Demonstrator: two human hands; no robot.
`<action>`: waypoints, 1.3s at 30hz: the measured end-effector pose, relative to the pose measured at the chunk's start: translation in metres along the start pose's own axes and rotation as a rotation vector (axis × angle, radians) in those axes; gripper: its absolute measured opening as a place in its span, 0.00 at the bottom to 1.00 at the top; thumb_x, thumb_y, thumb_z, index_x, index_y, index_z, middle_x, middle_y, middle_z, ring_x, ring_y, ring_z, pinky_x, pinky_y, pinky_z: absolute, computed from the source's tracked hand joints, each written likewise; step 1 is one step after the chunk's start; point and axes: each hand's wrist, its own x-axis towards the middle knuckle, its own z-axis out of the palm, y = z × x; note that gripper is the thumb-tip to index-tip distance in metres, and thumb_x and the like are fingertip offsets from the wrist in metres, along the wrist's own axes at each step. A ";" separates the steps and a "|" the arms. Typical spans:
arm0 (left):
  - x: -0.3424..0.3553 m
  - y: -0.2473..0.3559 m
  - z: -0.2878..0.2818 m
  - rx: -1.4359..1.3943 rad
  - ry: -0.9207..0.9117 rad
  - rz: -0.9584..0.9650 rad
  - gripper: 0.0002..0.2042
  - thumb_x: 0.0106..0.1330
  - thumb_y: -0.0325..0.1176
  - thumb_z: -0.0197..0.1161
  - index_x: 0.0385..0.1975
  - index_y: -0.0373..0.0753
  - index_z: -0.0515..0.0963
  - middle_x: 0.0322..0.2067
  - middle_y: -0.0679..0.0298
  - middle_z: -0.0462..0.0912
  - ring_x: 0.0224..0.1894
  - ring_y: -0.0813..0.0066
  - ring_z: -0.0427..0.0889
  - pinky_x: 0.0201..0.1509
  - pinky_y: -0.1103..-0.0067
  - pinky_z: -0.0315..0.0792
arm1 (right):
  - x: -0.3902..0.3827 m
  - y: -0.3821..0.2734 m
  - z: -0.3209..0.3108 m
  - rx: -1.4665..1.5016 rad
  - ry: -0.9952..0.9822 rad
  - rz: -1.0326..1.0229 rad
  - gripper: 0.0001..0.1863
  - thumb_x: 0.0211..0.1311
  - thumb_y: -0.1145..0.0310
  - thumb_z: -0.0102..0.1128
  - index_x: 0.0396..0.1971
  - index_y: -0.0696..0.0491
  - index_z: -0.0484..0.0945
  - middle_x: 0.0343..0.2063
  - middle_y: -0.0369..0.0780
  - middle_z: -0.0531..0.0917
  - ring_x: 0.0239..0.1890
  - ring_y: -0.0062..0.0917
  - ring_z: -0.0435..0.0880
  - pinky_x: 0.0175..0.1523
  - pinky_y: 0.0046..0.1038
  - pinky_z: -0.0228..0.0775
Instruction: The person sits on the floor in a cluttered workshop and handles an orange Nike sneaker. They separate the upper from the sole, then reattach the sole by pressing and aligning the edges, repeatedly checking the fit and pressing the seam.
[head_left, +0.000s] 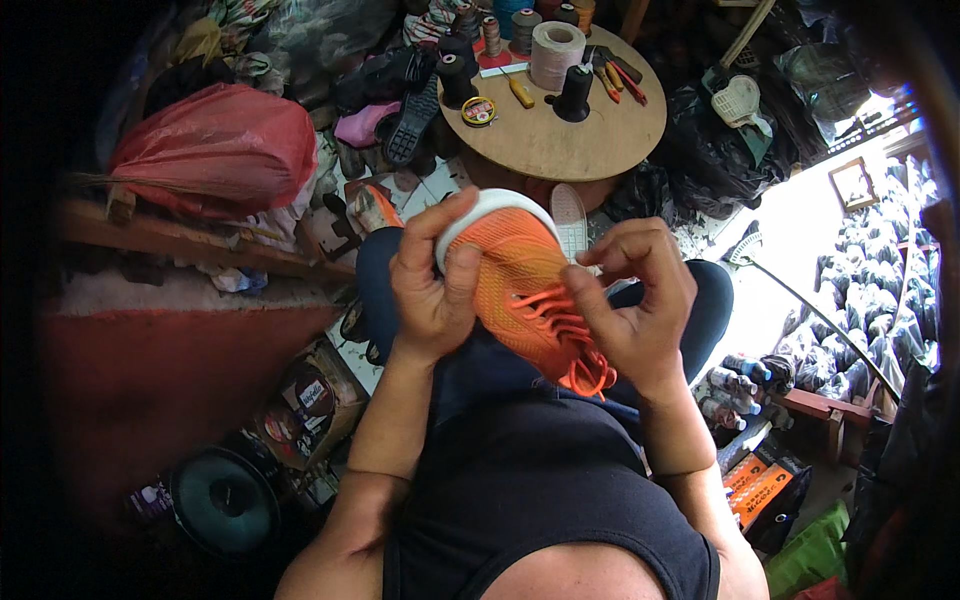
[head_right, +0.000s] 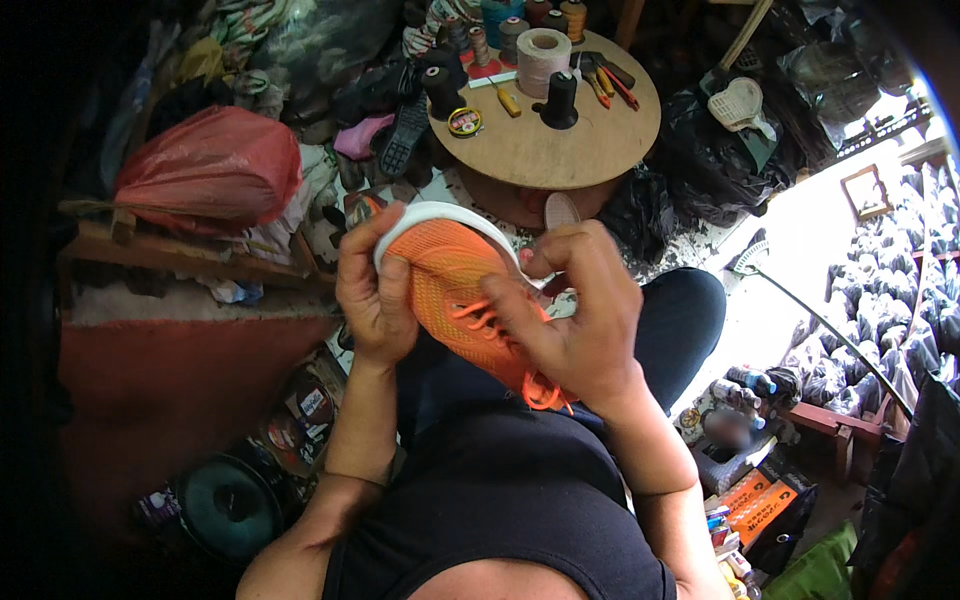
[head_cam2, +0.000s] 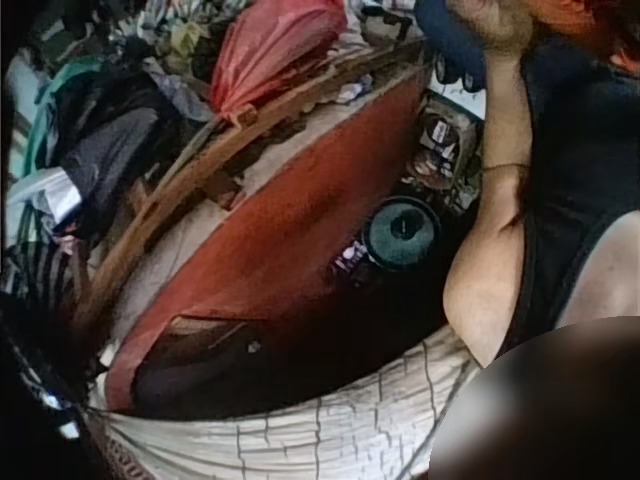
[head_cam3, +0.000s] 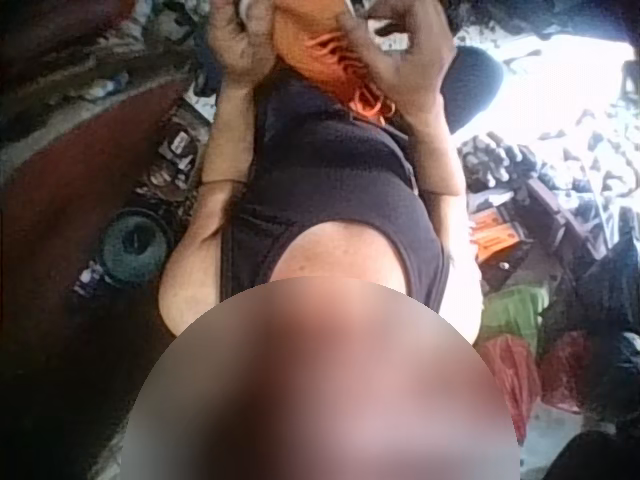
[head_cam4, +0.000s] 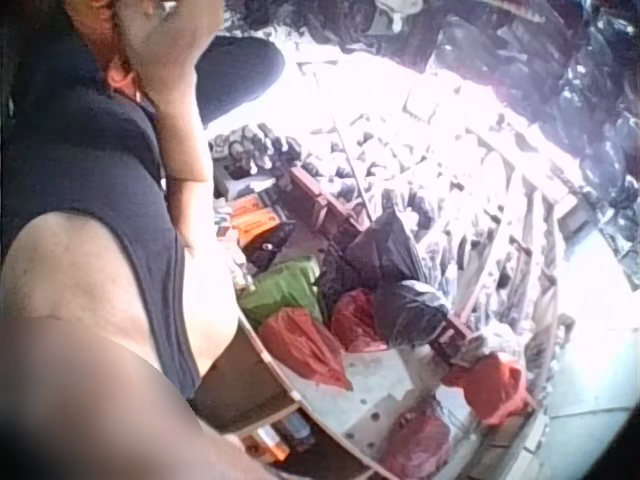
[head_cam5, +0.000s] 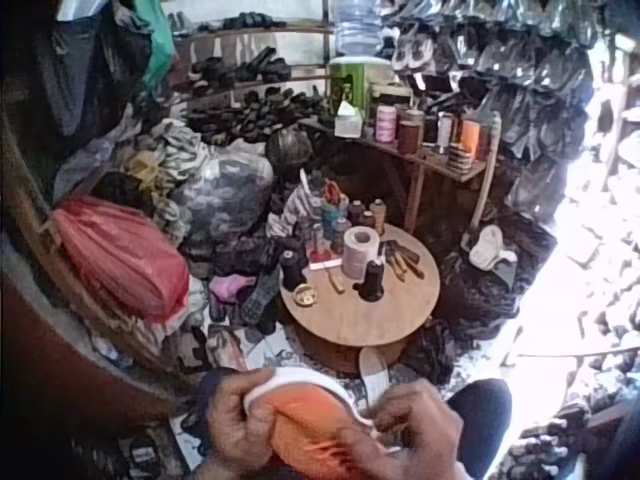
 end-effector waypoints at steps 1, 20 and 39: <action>0.001 -0.005 -0.004 -0.043 0.055 -0.041 0.20 0.81 0.35 0.61 0.66 0.33 0.74 0.60 0.53 0.84 0.58 0.67 0.85 0.64 0.73 0.77 | -0.002 0.010 -0.009 -0.033 -0.008 0.038 0.12 0.63 0.71 0.76 0.31 0.57 0.77 0.28 0.39 0.78 0.28 0.25 0.77 0.33 0.26 0.71; 0.006 -0.056 -0.042 -0.548 0.651 -0.521 0.20 0.87 0.42 0.46 0.71 0.40 0.68 0.61 0.58 0.80 0.63 0.65 0.82 0.66 0.67 0.79 | -0.109 0.103 -0.017 0.399 -0.008 0.371 0.53 0.55 0.48 0.84 0.77 0.51 0.67 0.76 0.44 0.63 0.80 0.39 0.60 0.76 0.44 0.64; 0.005 -0.030 -0.038 -0.632 0.365 -0.393 0.23 0.82 0.34 0.45 0.74 0.38 0.63 0.63 0.55 0.77 0.63 0.65 0.80 0.71 0.67 0.73 | -0.108 0.100 -0.016 0.435 -0.170 0.218 0.45 0.58 0.71 0.84 0.71 0.56 0.64 0.73 0.62 0.69 0.74 0.47 0.73 0.76 0.46 0.67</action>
